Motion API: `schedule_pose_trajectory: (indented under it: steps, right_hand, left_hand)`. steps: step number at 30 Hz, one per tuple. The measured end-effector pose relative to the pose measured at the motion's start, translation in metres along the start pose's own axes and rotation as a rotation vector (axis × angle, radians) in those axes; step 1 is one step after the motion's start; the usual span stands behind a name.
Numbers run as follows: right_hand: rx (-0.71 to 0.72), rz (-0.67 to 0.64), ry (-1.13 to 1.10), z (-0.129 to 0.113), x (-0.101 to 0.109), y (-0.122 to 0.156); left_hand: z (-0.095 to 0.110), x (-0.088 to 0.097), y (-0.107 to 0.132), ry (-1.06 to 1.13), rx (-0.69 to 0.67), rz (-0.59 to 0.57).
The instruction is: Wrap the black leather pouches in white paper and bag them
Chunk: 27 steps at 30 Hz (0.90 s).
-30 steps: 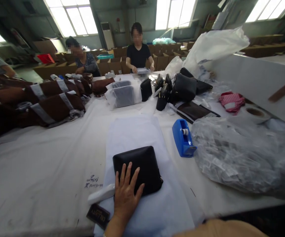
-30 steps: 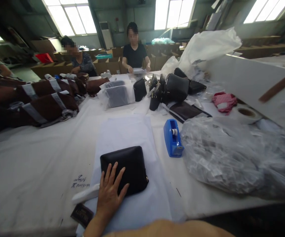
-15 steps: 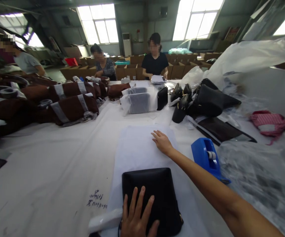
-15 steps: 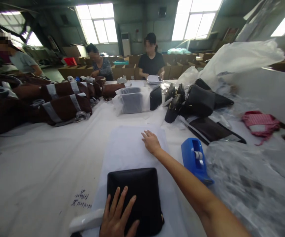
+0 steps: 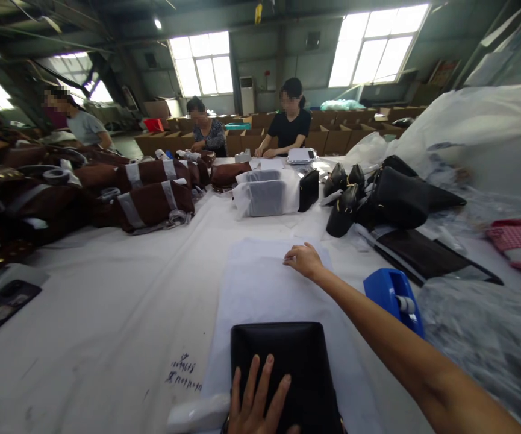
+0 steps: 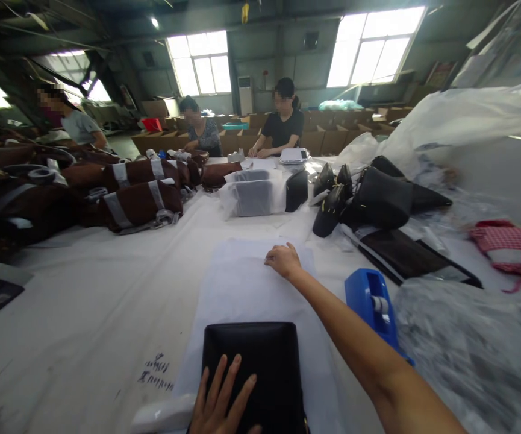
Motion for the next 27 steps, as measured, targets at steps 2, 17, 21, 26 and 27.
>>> schedule_pose_trajectory:
  steps: [2,17,21,26,27]
  right_hand:
    - [0.004,0.025,-0.012,-0.001,0.006,0.005]
    - [0.150,0.091,0.097,-0.012,0.007,0.012]
    - [0.214,0.161,0.083,-0.019,0.016,0.019]
    - [0.333,0.344,0.036,-0.030,0.038,0.042]
    - [0.371,0.385,0.017,-0.033,0.042,0.050]
  left_hand:
    - [0.000,0.002,0.000,0.012,0.009,-0.014]
    - [-0.002,-0.005,0.003,-0.059,-0.039,0.084]
    - [-0.002,-0.005,0.003,-0.043,-0.041,0.046]
    - [0.001,0.006,-0.003,-0.031,0.001,-0.031]
    - [0.002,0.010,-0.007,-0.031,0.004,-0.052]
Point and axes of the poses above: each hand's wrist, its own y-axis away from the middle knuckle, its own x-axis out of the back of the hand, z = x × y, the point moved 5 cm from there along -y, towards the middle knuckle
